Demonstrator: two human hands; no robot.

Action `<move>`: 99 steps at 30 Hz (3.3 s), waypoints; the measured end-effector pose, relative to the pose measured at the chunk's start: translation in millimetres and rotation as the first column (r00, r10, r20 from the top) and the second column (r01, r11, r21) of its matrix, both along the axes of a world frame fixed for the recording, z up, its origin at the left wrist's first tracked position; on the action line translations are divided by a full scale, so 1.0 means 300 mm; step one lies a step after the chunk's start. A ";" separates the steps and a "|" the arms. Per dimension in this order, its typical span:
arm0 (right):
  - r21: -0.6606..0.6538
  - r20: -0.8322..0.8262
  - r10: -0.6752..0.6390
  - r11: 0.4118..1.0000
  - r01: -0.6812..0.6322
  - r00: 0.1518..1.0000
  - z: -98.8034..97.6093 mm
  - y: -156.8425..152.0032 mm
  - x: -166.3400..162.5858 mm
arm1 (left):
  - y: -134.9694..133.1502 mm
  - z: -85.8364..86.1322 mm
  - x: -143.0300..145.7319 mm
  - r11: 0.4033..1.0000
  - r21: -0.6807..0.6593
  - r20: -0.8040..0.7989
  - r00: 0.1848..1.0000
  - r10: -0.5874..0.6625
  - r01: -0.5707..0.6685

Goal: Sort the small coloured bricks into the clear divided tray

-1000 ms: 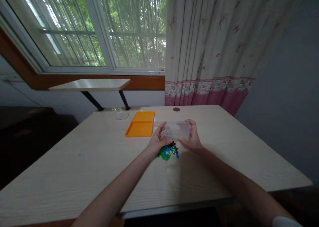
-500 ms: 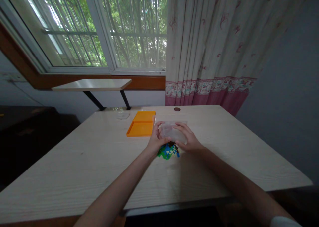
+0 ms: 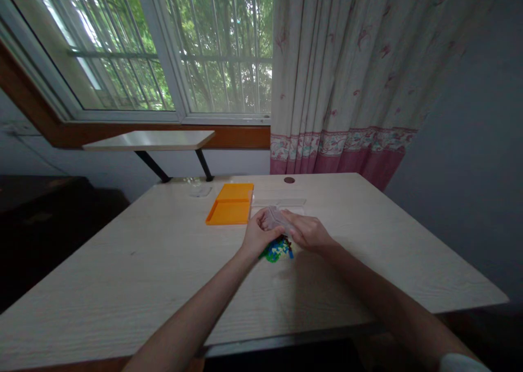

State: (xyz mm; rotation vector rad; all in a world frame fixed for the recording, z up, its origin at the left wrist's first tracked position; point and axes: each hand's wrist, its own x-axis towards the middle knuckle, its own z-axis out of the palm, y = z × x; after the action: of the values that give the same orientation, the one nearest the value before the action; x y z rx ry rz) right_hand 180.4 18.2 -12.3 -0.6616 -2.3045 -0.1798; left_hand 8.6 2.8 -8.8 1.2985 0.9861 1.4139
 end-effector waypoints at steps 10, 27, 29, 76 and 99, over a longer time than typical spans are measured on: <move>0.085 0.019 0.004 0.996 -0.005 1.000 -0.005 0.003 -0.007 | 0.007 -0.005 -0.004 1.000 0.024 0.008 1.000 0.013 -0.013; 0.067 0.052 -0.017 0.998 0.014 0.998 -0.012 0.005 -0.022 | 0.017 -0.006 -0.008 0.999 0.026 -0.027 0.999 0.041 -0.040; 0.060 0.064 -0.025 0.998 0.022 0.998 -0.013 0.006 -0.024 | 0.017 -0.002 -0.009 0.999 0.023 -0.032 0.998 0.049 -0.048; -0.679 -0.562 0.027 0.557 -0.479 0.827 0.040 0.086 0.015 | 0.048 0.033 -0.075 0.974 0.032 0.330 0.918 -0.220 0.222; -0.844 -0.366 -0.383 0.522 -0.128 0.848 -0.105 0.241 0.510 | 0.095 -0.034 -0.344 0.975 0.203 -0.765 0.637 0.096 0.096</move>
State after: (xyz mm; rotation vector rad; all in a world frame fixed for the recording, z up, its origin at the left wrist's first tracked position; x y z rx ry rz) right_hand 333.3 90.6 -43.9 -1.1963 -1.6690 1.0446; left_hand -94.6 31.4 -19.0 2.1766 1.3969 0.9482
